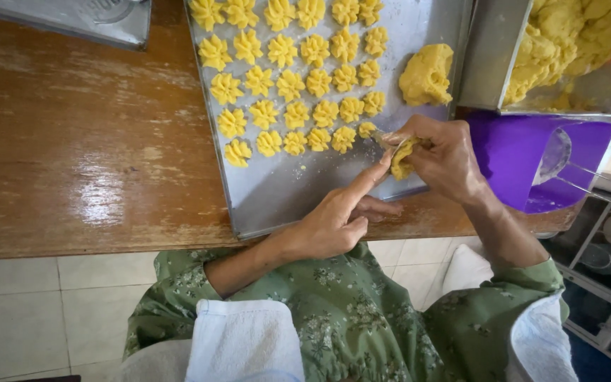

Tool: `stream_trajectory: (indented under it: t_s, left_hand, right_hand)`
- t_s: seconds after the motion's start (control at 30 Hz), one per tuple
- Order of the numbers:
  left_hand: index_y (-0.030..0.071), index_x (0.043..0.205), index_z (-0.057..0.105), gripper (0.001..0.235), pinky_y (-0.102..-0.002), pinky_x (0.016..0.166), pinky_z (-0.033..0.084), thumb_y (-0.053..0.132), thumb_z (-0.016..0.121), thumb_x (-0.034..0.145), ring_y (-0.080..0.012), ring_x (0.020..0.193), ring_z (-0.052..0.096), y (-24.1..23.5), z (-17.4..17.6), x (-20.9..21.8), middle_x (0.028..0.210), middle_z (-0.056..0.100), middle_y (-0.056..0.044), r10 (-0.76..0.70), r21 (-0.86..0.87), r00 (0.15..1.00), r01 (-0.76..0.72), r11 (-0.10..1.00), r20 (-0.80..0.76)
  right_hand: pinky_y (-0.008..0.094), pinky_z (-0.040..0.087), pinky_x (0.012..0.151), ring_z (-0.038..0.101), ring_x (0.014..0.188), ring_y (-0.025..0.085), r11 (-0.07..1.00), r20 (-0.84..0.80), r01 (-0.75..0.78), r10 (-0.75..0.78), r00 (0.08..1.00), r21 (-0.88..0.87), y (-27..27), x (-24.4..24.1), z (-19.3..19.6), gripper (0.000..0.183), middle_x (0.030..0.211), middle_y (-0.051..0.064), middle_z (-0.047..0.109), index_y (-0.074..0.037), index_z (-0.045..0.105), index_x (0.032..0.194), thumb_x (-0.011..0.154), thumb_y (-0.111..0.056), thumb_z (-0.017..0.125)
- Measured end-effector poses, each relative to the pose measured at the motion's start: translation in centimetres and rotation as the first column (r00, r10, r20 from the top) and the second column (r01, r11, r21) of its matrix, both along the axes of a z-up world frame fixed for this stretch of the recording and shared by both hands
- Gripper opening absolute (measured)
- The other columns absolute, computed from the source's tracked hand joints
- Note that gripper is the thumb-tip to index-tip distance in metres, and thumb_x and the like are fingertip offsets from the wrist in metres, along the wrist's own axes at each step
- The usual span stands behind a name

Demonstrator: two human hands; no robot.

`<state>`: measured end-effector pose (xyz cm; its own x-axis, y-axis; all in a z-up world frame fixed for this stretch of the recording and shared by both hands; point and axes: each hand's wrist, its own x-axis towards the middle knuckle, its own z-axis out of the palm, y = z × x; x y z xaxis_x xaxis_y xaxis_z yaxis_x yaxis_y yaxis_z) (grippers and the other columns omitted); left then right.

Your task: The person scoops yellow dough from a container and presses it into a metal mold to form flower-shaped cookies. They then place the shaped cookies onto a baking sheet, repeating the process continuously.

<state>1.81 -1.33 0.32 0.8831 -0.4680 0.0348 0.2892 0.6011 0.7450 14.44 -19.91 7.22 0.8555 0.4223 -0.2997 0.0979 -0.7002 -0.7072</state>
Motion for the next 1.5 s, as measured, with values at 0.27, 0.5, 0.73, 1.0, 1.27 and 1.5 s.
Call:
stream_trajectory:
  t_s: [0.27, 0.5, 0.73, 1.0, 1.27, 1.5]
  left_hand:
    - [0.013, 0.167, 0.010, 0.091, -0.052, 0.102, 0.053, -0.011, 0.043, 0.086, -0.0462, 0.127, 0.059, 0.0, -0.1, -0.2, 0.148, 0.049, -0.035, 0.013, -0.025, 1.000, -0.012, 1.000, 0.018]
    - [0.011, 0.166, 0.011, 0.090, -0.057, 0.102, 0.052, -0.011, 0.042, 0.084, -0.0438, 0.126, 0.061, -0.5, 0.1, -0.1, 0.159, 0.031, -0.039, 0.022, -0.057, 1.000, -0.022, 0.998, -0.007]
    - [0.012, 0.166, 0.010, 0.093, -0.054, 0.101, 0.054, -0.014, 0.042, 0.082, -0.0435, 0.125, 0.061, -0.4, 0.2, 0.0, 0.159, 0.030, -0.038, 0.006, -0.045, 1.000, -0.007, 0.999, -0.030]
    - [0.011, 0.166, 0.007, 0.094, -0.055, 0.101, 0.053, -0.015, 0.040, 0.082, -0.0466, 0.126, 0.060, -0.3, 0.1, 0.1, 0.159, 0.028, -0.039, 0.027, -0.047, 0.999, -0.028, 0.998, -0.027]
    - [0.010, 0.165, 0.015, 0.091, -0.053, 0.102, 0.052, -0.013, 0.044, 0.082, -0.0430, 0.128, 0.059, -0.8, -0.7, -0.4, 0.159, 0.034, -0.033, 0.028, -0.023, 1.000, -0.028, 0.999, -0.002]
    - [0.014, 0.166, 0.018, 0.087, -0.052, 0.107, 0.050, -0.008, 0.048, 0.087, -0.0391, 0.136, 0.055, 0.2, 0.7, 0.1, 0.167, 0.027, -0.024, -0.026, 0.044, 0.995, 0.022, 0.999, 0.094]
  right_hand:
    - [0.027, 0.042, 0.052, 0.053, 0.054, 0.009, 1.000, 0.052, -0.010, 0.009, 0.999, 0.024, 0.7, -0.4, -0.4, 0.014, 0.056, 0.009, 0.063, -0.008, 0.077, 0.089, 0.083, 0.004, 0.080]
    - [0.027, 0.042, 0.050, 0.057, 0.048, 0.013, 1.000, 0.102, -0.013, 0.011, 0.995, 0.016, 0.4, -0.4, -0.6, 0.012, 0.056, 0.008, 0.065, -0.008, 0.077, 0.090, 0.085, 0.000, 0.084]
    - [0.026, 0.040, 0.050, 0.054, 0.047, 0.011, 0.999, 0.126, -0.025, 0.021, 0.992, 0.027, 0.9, -0.2, -0.6, 0.012, 0.052, 0.005, 0.061, -0.010, 0.077, 0.087, 0.086, -0.005, 0.088]
    - [0.027, 0.037, 0.049, 0.049, 0.045, 0.011, 1.000, 0.168, -0.018, 0.014, 0.986, 0.022, 0.2, -0.2, -2.0, 0.013, 0.049, 0.005, 0.057, -0.011, 0.076, 0.085, 0.088, -0.004, 0.086]
    - [0.031, 0.041, 0.049, 0.054, 0.045, 0.018, 0.999, 0.204, -0.025, 0.020, 0.979, 0.024, 0.2, -0.9, -1.1, 0.013, 0.052, 0.009, 0.059, -0.011, 0.078, 0.087, 0.085, -0.005, 0.089]
    - [0.032, 0.045, 0.052, 0.057, 0.049, 0.020, 0.993, 0.255, 0.036, -0.063, 0.965, 0.112, -0.7, -1.8, -0.6, 0.017, 0.059, 0.012, 0.062, -0.006, 0.077, 0.094, 0.083, 0.001, 0.088]
